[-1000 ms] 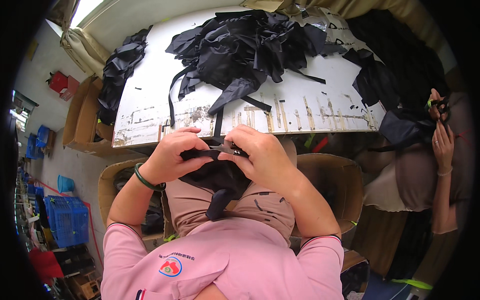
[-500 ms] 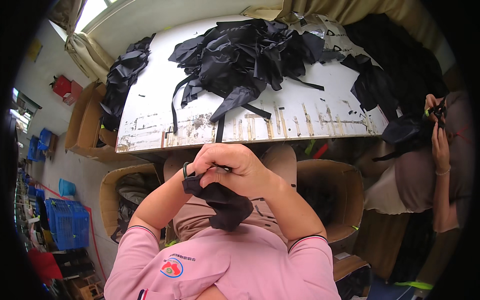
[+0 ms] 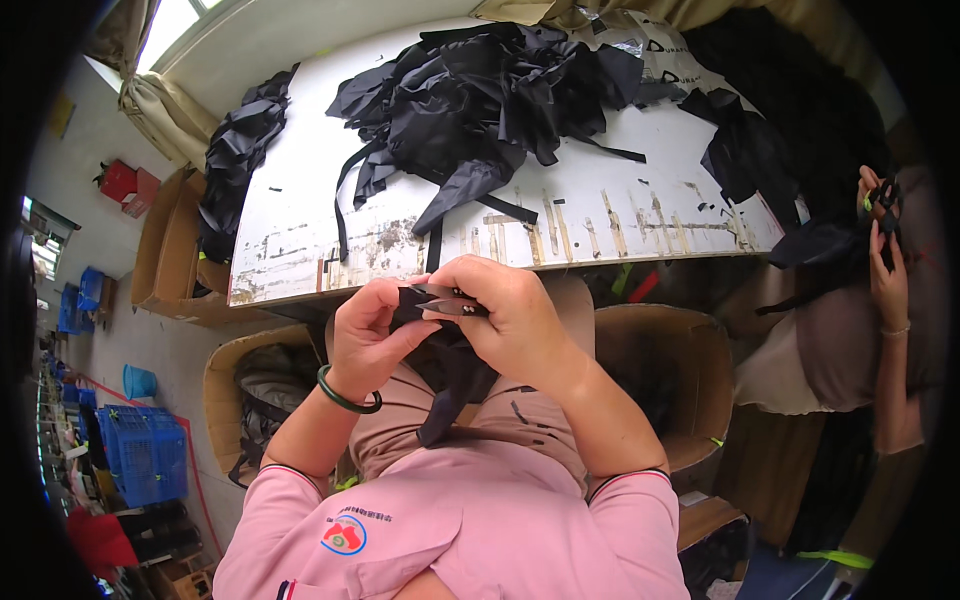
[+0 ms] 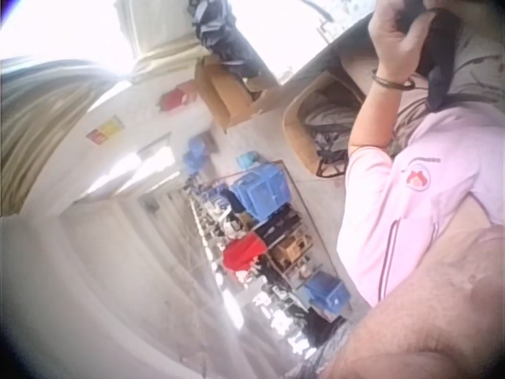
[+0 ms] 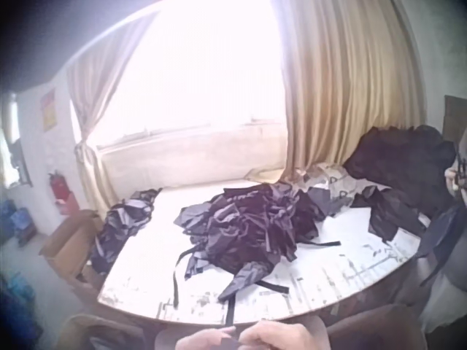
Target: Manually trim excess material from black fabric pieces using hand-held snips or scissors.
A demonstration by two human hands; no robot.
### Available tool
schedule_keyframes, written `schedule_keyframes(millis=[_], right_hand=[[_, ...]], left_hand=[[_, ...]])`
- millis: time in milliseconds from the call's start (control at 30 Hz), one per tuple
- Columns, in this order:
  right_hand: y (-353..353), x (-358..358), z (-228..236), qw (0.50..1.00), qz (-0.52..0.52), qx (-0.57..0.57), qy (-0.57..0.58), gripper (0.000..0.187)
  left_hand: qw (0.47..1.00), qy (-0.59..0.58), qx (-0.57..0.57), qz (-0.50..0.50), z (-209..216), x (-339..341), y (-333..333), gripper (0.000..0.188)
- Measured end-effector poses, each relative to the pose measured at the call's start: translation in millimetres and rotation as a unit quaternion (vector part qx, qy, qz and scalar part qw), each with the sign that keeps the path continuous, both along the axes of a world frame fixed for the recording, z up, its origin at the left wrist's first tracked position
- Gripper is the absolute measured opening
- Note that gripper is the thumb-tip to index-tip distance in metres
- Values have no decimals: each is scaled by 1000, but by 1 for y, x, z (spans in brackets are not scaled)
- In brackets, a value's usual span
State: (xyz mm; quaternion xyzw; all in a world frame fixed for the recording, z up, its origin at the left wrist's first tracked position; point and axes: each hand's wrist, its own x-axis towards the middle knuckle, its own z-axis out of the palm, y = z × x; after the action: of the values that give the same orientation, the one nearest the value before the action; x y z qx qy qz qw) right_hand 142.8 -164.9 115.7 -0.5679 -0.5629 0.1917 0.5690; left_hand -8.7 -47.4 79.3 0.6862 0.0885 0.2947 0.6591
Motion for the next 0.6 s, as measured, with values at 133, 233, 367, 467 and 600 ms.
schedule_keyframes(millis=[133, 233, 367, 467, 600], right_hand=[[-4, 11, -4, 989, 34, -85, 116, 13], [-3, 13, -5, 981, 57, -106, 150, 14], [-2, 3, -12, 975, 44, -91, 200, 14], [-8, -5, -16, 962, 35, -78, 258, 16], [-10, -10, -22, 941, 39, -111, 318, 16]], left_hand=[[999, 10, 31, -32, 3, -1, 3, 17], [998, -2, 24, -52, 2, -3, 3, 16], [993, -52, -94, -52, -8, -2, 5, 14], [988, -64, -125, -68, -11, -2, 7, 13], [983, -67, -146, -93, -16, -3, 7, 13]])
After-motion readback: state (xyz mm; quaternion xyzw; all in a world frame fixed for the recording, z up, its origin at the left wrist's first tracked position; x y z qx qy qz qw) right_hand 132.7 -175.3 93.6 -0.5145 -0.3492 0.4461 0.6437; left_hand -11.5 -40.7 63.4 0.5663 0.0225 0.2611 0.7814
